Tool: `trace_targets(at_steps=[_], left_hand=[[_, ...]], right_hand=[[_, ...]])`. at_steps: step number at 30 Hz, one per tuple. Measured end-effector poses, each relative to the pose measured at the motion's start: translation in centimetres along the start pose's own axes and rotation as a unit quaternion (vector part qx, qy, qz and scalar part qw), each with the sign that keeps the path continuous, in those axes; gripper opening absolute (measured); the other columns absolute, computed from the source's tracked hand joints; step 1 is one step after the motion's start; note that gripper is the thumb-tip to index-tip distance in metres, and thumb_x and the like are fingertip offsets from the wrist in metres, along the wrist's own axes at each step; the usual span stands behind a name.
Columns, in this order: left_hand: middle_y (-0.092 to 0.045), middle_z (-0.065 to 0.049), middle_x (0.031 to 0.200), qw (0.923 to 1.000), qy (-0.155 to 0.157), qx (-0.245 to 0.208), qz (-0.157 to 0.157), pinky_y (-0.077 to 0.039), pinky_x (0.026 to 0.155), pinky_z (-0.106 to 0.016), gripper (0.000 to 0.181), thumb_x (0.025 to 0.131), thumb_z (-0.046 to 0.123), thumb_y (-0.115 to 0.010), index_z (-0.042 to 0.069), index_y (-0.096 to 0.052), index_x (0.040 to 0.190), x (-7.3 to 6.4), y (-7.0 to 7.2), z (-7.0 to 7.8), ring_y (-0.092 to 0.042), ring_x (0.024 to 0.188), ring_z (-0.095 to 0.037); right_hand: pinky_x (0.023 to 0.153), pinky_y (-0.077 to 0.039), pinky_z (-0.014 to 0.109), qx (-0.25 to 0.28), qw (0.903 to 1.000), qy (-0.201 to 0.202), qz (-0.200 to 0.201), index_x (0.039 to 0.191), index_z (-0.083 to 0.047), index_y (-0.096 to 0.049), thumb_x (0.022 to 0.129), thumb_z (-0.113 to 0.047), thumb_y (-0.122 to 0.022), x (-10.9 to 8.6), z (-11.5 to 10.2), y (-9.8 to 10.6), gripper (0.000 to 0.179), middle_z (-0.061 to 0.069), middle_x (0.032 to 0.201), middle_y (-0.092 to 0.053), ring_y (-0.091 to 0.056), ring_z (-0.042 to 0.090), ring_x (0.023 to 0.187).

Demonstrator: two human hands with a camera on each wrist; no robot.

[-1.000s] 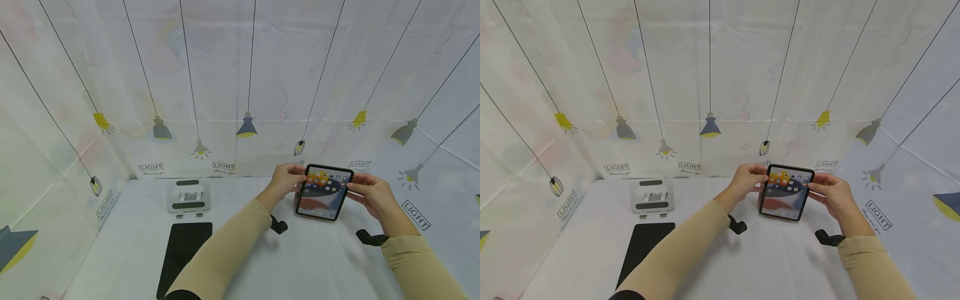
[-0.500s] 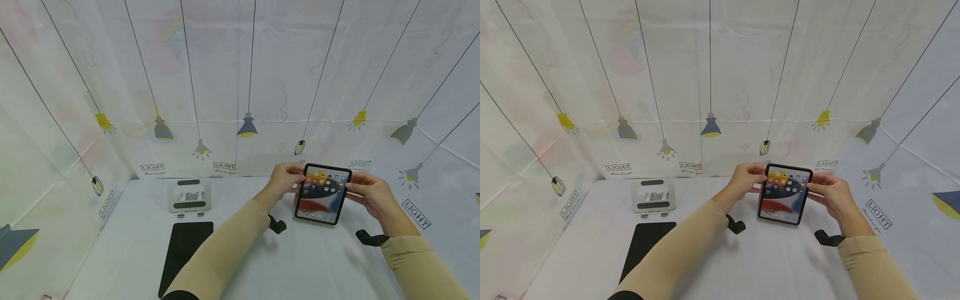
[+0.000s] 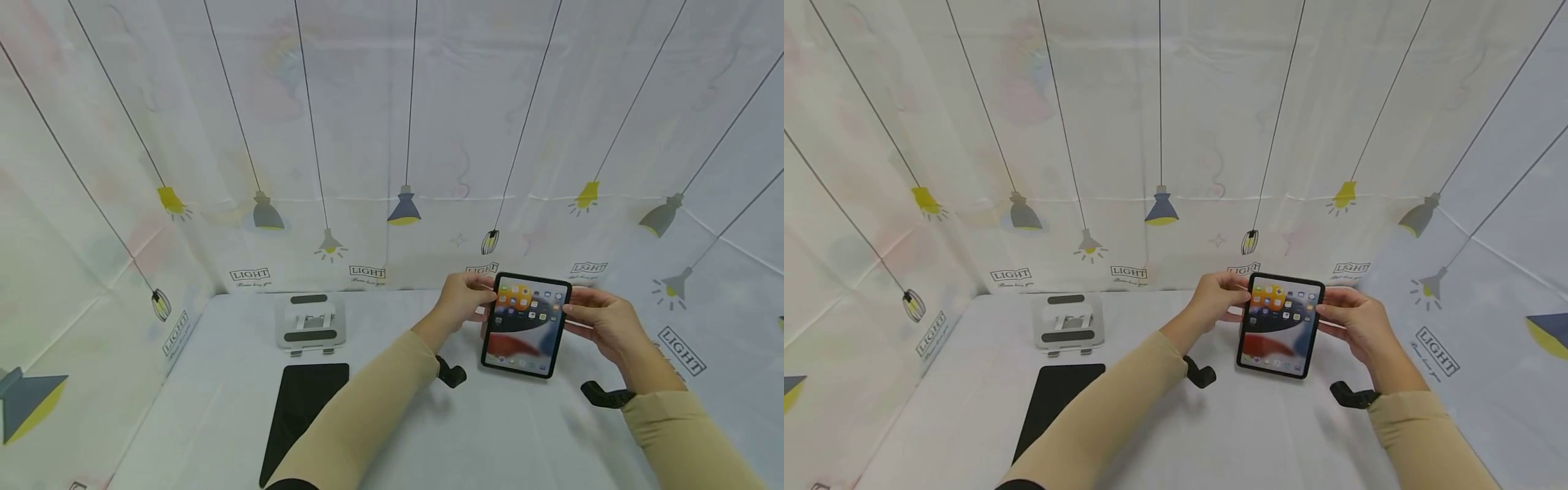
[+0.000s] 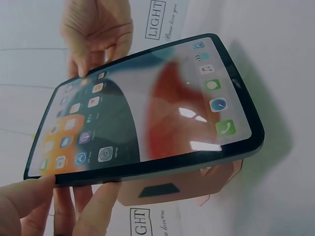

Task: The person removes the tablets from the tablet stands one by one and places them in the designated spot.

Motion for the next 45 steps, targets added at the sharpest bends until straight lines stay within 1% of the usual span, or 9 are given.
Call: trace_targets(at_steps=[6,12,16,20,26,29,33,38,45], left_hand=[[-0.074,0.001,0.092,0.9999,0.008,0.008,0.003,-0.069,0.082,-0.053,0.015,0.096,0.005,-0.080,0.020,-0.080,0.098,-0.3,0.0,-0.4,-0.075,0.082,-0.019],[-0.074,0.000,0.093,0.9999,0.015,0.006,0.002,-0.069,0.081,-0.053,0.015,0.095,0.003,-0.079,0.016,-0.079,0.102,-0.7,0.3,-0.9,-0.080,0.092,-0.028],[-0.074,-0.001,0.094,0.9997,0.025,0.005,0.001,-0.069,0.081,-0.053,0.015,0.095,0.003,-0.079,0.016,-0.080,0.102,-0.8,0.5,-1.2,-0.078,0.087,-0.023],[-0.074,-0.001,0.094,0.9995,0.031,0.004,0.000,-0.069,0.076,-0.050,0.015,0.095,0.004,-0.080,0.017,-0.080,0.100,-1.0,0.7,-1.5,-0.076,0.082,-0.019],[-0.075,-0.002,0.093,0.9993,0.038,-0.003,0.001,-0.070,0.067,-0.043,0.014,0.094,0.003,-0.080,0.017,-0.080,0.098,-1.1,0.9,-2.1,-0.077,0.081,-0.020],[-0.076,-0.003,0.093,0.9990,0.044,-0.011,-0.002,-0.070,0.067,-0.045,0.014,0.094,0.003,-0.080,0.016,-0.079,0.098,-1.2,1.0,-2.5,-0.077,0.081,-0.021],[-0.076,-0.004,0.094,0.9987,0.049,-0.014,-0.004,-0.070,0.067,-0.046,0.013,0.094,0.004,-0.081,0.015,-0.079,0.099,-1.5,1.2,-2.9,-0.077,0.082,-0.021],[-0.076,-0.004,0.095,0.9982,0.058,-0.016,-0.001,-0.069,0.064,-0.043,0.012,0.094,0.005,-0.081,0.015,-0.079,0.100,-1.7,1.5,-3.5,-0.076,0.081,-0.020],[-0.076,-0.004,0.094,0.9973,0.068,-0.027,-0.008,-0.069,0.061,-0.042,0.013,0.092,0.005,-0.082,0.015,-0.080,0.100,-1.3,1.7,-4.7,-0.076,0.079,-0.020]], right_hand=[[0.078,-0.069,0.032,-0.016,0.9996,-0.021,0.006,0.119,-0.021,-0.079,0.093,-0.007,-0.084,-0.5,0.4,-0.1,0.030,-0.011,0.099,-0.075,-0.078,0.010,0.089],[0.079,-0.069,0.032,-0.018,0.9993,-0.033,-0.003,0.120,-0.020,-0.079,0.094,-0.007,-0.083,-0.8,0.8,-0.4,0.029,-0.011,0.100,-0.077,-0.078,0.010,0.090],[0.079,-0.069,0.033,-0.010,0.9991,-0.040,-0.004,0.115,-0.022,-0.080,0.093,-0.005,-0.083,-1.0,1.0,-0.7,0.028,-0.011,0.099,-0.078,-0.079,0.010,0.089],[0.078,-0.069,0.032,-0.006,0.9990,-0.044,-0.005,0.114,-0.023,-0.080,0.093,-0.004,-0.083,-1.2,1.2,-0.9,0.028,-0.011,0.098,-0.078,-0.079,0.011,0.088],[0.079,-0.069,0.032,-0.030,0.9982,-0.052,-0.003,0.114,-0.025,-0.079,0.094,-0.008,-0.083,-1.5,1.5,-1.3,0.027,-0.012,0.098,-0.078,-0.080,0.012,0.088],[0.080,-0.069,0.032,-0.038,0.9978,-0.054,-0.005,0.115,-0.025,-0.078,0.095,-0.008,-0.083,-1.6,1.6,-1.4,0.027,-0.013,0.099,-0.078,-0.080,0.011,0.089],[0.080,-0.069,0.032,-0.037,0.9975,-0.059,-0.013,0.115,-0.025,-0.078,0.096,-0.008,-0.081,-1.9,1.7,-1.7,0.026,-0.012,0.100,-0.078,-0.079,0.011,0.090],[0.079,-0.069,0.031,-0.032,0.9973,-0.061,-0.026,0.115,-0.024,-0.078,0.098,-0.006,-0.078,-1.9,2.1,-1.9,0.025,-0.011,0.100,-0.078,-0.079,0.011,0.089],[0.077,-0.069,0.030,-0.011,0.9966,-0.075,-0.033,0.110,-0.027,-0.079,0.098,-0.003,-0.077,-1.8,3.0,-2.0,0.027,-0.010,0.097,-0.078,-0.079,0.011,0.086]])
Point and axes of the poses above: each hand's wrist, its own x-axis towards the middle knuckle, its own y-axis out of the back of the hand, z = x × y, the point moved 6 cm from there along x, towards the middle knuckle
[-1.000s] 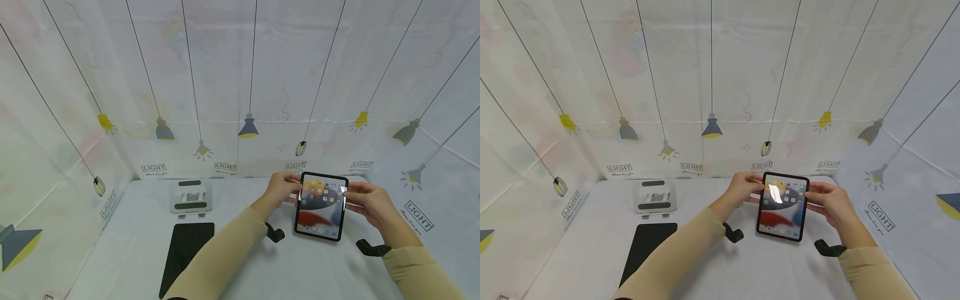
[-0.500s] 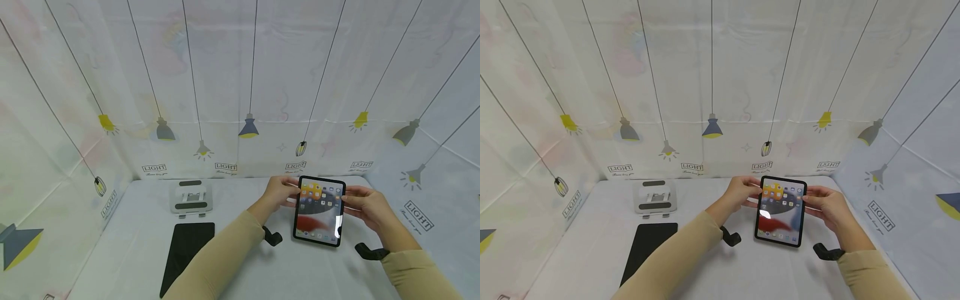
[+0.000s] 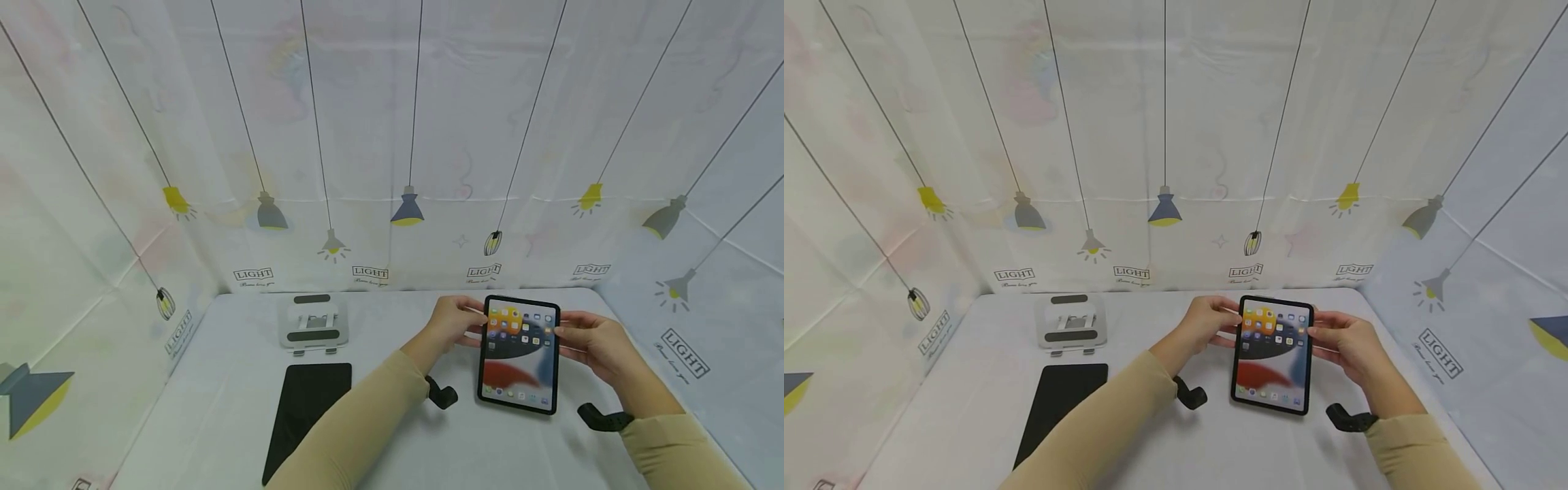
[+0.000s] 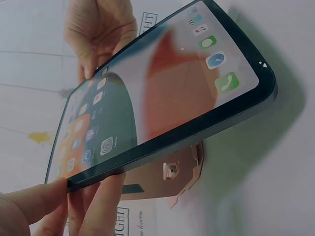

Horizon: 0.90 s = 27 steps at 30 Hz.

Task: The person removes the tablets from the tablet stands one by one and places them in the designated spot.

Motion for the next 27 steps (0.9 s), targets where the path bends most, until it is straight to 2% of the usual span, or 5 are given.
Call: trace_targets(at_steps=[16,27], left_hand=[[-0.078,-0.005,0.095,0.9995,0.030,-0.002,0.006,-0.069,0.063,-0.042,0.012,0.092,0.006,-0.083,0.015,-0.079,0.099,-0.6,0.5,-1.9,-0.077,0.080,-0.021],[-0.077,-0.007,0.095,0.9993,0.032,-0.012,-0.017,-0.069,0.062,-0.042,0.013,0.091,0.003,-0.082,0.013,-0.078,0.100,-1.3,0.6,-2.7,-0.077,0.080,-0.022]], right_hand=[[0.076,-0.068,0.029,-0.020,0.9994,-0.028,0.000,0.112,-0.028,-0.074,0.099,-0.007,-0.077,-0.1,1.9,-0.2,0.024,-0.013,0.098,-0.077,-0.078,0.010,0.086],[0.075,-0.068,0.029,-0.026,0.9990,-0.036,0.002,0.110,-0.026,-0.076,0.100,-0.006,-0.075,-0.4,2.9,-0.5,0.023,-0.010,0.094,-0.076,-0.077,0.010,0.083]])
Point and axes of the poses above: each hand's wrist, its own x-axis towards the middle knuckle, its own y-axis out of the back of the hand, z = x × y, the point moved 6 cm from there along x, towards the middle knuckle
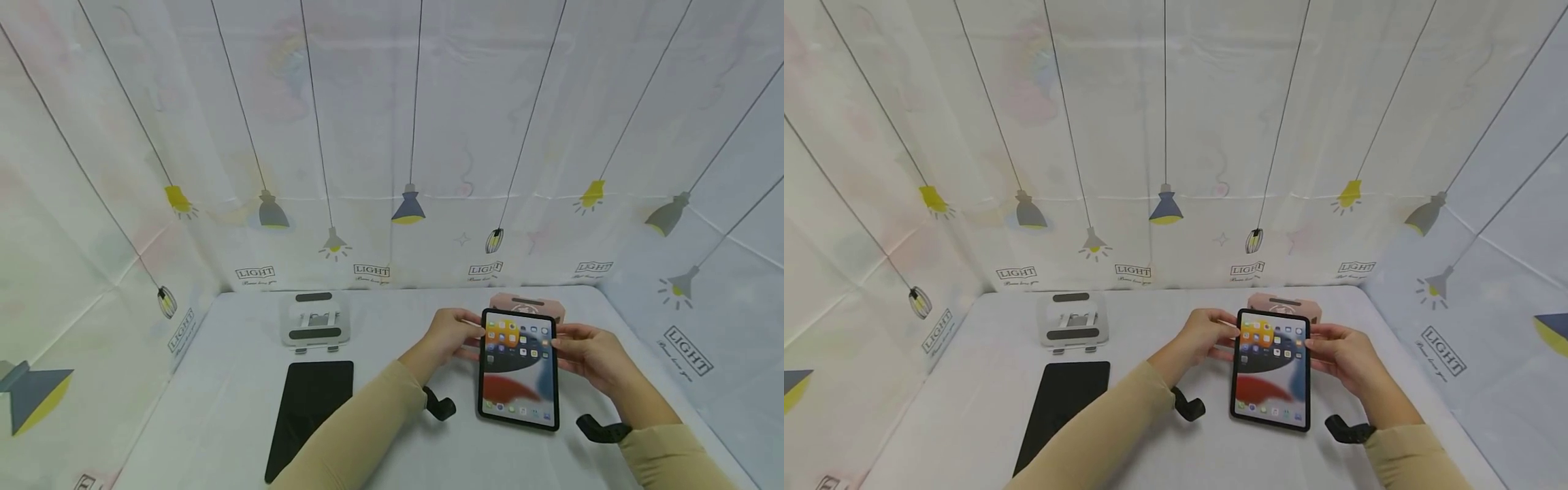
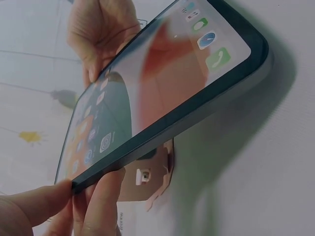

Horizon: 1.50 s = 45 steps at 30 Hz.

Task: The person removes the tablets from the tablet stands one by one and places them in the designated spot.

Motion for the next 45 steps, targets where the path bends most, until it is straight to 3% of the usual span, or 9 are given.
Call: trace_targets(at_steps=[8,20,32,45], left_hand=[[-0.078,-0.008,0.092,1.0000,0.003,-0.006,-0.004,-0.068,0.059,-0.041,0.014,0.091,0.002,-0.081,0.011,-0.077,0.100,-0.2,0.1,-1.3,-0.077,0.076,-0.020],[-0.077,-0.010,0.091,0.9999,0.013,0.000,0.006,-0.067,0.057,-0.039,0.013,0.090,0.001,-0.081,0.010,-0.077,0.098,-1.0,0.2,-1.8,-0.075,0.074,-0.020],[-0.077,-0.011,0.090,0.9998,0.021,0.002,0.007,-0.066,0.055,-0.037,0.013,0.091,-0.001,-0.080,0.009,-0.077,0.097,-1.7,0.6,-2.5,-0.074,0.072,-0.020],[-0.077,-0.011,0.090,0.9996,0.027,0.006,0.008,-0.067,0.056,-0.037,0.013,0.091,0.000,-0.080,0.008,-0.076,0.099,-2.2,0.8,-3.1,-0.075,0.073,-0.021]], right_hand=[[0.075,-0.068,0.030,0.001,0.9998,-0.021,-0.006,0.112,-0.026,-0.075,0.100,-0.009,-0.076,-0.5,1.0,-0.2,0.021,-0.006,0.096,-0.077,-0.077,0.011,0.082],[0.072,-0.067,0.028,0.002,0.9992,-0.041,-0.005,0.112,-0.028,-0.076,0.100,-0.010,-0.076,-0.7,2.1,-0.6,0.022,-0.008,0.098,-0.078,-0.075,0.011,0.081],[0.072,-0.067,0.028,-0.027,0.9988,-0.042,-0.004,0.123,-0.017,-0.073,0.100,-0.013,-0.076,-0.6,3.2,-0.8,0.024,-0.005,0.098,-0.077,-0.075,0.012,0.082],[0.072,-0.068,0.029,-0.026,0.9974,-0.066,0.013,0.127,-0.015,-0.073,0.099,-0.010,-0.077,-1.1,3.6,-1.3,0.029,-0.005,0.097,-0.077,-0.075,0.013,0.081]])
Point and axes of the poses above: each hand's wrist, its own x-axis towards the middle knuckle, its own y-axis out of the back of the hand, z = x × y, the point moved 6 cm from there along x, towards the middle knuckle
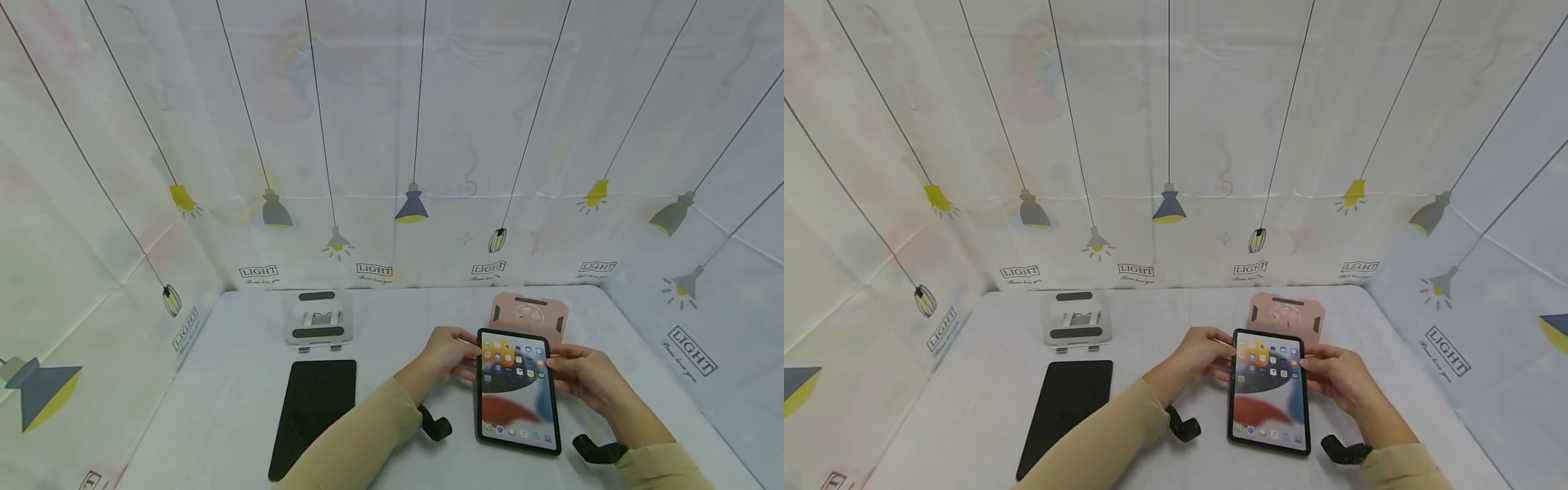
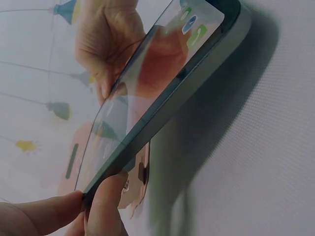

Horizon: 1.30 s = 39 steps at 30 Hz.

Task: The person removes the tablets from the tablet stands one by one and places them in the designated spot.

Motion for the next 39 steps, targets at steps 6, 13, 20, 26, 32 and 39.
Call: trace_targets(at_steps=[6,13,20,26,32,39], left_hand=[[-0.077,-0.012,0.090,1.0000,0.008,0.003,-0.001,-0.067,0.057,-0.036,0.013,0.091,-0.001,-0.079,0.007,-0.076,0.101,-0.5,0.1,-0.3,-0.075,0.073,-0.020],[-0.078,-0.012,0.088,1.0000,0.007,0.005,0.000,-0.066,0.053,-0.034,0.013,0.090,-0.004,-0.078,0.005,-0.075,0.099,-0.8,0.1,-0.7,-0.074,0.069,-0.019],[-0.078,-0.012,0.091,0.9998,0.016,0.006,-0.003,-0.067,0.056,-0.035,0.013,0.092,-0.003,-0.077,0.005,-0.075,0.101,-1.2,-0.1,-0.8,-0.076,0.073,-0.021],[-0.077,-0.011,0.092,0.9997,0.023,0.012,0.006,-0.067,0.058,-0.036,0.012,0.092,-0.001,-0.078,0.006,-0.075,0.101,-1.6,-0.2,-1.0,-0.076,0.074,-0.020],[-0.077,-0.012,0.092,0.9996,0.028,0.011,0.001,-0.067,0.057,-0.035,0.012,0.092,-0.002,-0.078,0.005,-0.075,0.102,-1.8,-0.3,-1.4,-0.075,0.072,-0.020],[-0.077,-0.012,0.092,0.9995,0.028,0.014,-0.007,-0.069,0.064,-0.041,0.012,0.093,-0.002,-0.078,0.005,-0.074,0.101,-2.0,-0.6,-1.8,-0.074,0.070,-0.020]], right_hand=[[0.072,-0.067,0.029,-0.002,1.0000,-0.008,0.001,0.125,-0.017,-0.075,0.098,-0.010,-0.077,0.0,0.4,0.0,0.027,-0.005,0.097,-0.077,-0.075,0.014,0.082],[0.071,-0.067,0.030,0.010,0.9998,-0.015,-0.007,0.119,-0.019,-0.078,0.098,-0.009,-0.077,-0.1,0.8,-0.1,0.024,-0.004,0.097,-0.078,-0.075,0.014,0.081],[0.073,-0.068,0.030,0.008,0.9997,-0.020,-0.007,0.122,-0.020,-0.079,0.099,-0.008,-0.076,-0.2,1.1,0.0,0.025,-0.004,0.099,-0.078,-0.075,0.015,0.082],[0.075,-0.068,0.031,0.000,0.9996,-0.029,0.001,0.124,-0.017,-0.078,0.098,-0.010,-0.079,-0.3,1.3,0.1,0.027,-0.005,0.099,-0.078,-0.075,0.016,0.085],[0.076,-0.068,0.031,-0.015,0.9994,-0.031,0.001,0.137,-0.010,-0.070,0.098,-0.011,-0.079,-0.4,1.6,0.1,0.040,-0.003,0.101,-0.078,-0.077,0.017,0.088],[0.077,-0.068,0.033,-0.022,0.9989,-0.040,0.004,0.146,-0.005,-0.060,0.097,-0.010,-0.079,-0.3,2.0,0.3,0.052,-0.002,0.102,-0.078,-0.077,0.018,0.090]])
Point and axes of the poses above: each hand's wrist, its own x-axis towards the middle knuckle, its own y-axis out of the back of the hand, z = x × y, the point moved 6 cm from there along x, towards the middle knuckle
